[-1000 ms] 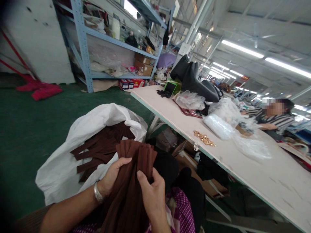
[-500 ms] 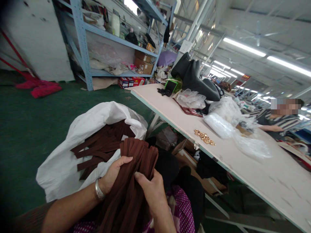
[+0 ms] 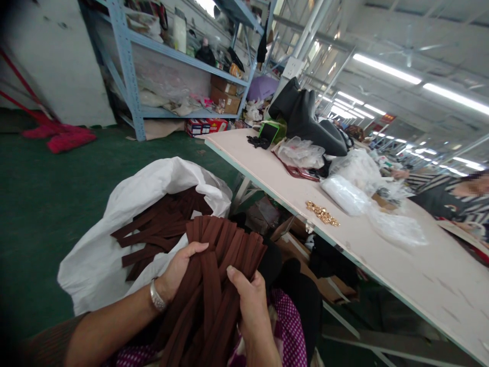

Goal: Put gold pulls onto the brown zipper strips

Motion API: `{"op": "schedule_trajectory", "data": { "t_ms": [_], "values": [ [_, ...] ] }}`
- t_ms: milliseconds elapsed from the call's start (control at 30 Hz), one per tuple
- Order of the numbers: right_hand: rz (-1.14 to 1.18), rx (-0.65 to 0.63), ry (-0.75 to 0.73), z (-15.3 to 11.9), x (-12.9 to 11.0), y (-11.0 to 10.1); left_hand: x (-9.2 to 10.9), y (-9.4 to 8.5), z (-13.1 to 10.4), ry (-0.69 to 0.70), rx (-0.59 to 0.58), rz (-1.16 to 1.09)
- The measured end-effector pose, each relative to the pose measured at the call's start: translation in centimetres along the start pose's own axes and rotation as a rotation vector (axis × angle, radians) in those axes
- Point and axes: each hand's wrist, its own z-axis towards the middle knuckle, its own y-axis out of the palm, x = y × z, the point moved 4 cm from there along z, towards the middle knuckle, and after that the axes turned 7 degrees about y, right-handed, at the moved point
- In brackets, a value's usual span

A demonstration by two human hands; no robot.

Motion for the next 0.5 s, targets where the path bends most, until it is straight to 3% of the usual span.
{"op": "schedule_trajectory", "data": {
  "t_ms": [267,500],
  "values": [
    [0.025,-0.046,-0.021,-0.4,-0.3,-0.1,-0.3,0.5,0.3,-0.016,-0.017,0.037],
    [-0.157,-0.042,-0.067,0.3,-0.7,1.2,-0.9,2.3,-0.9,-0.047,-0.135,0.059]
  ]
}}
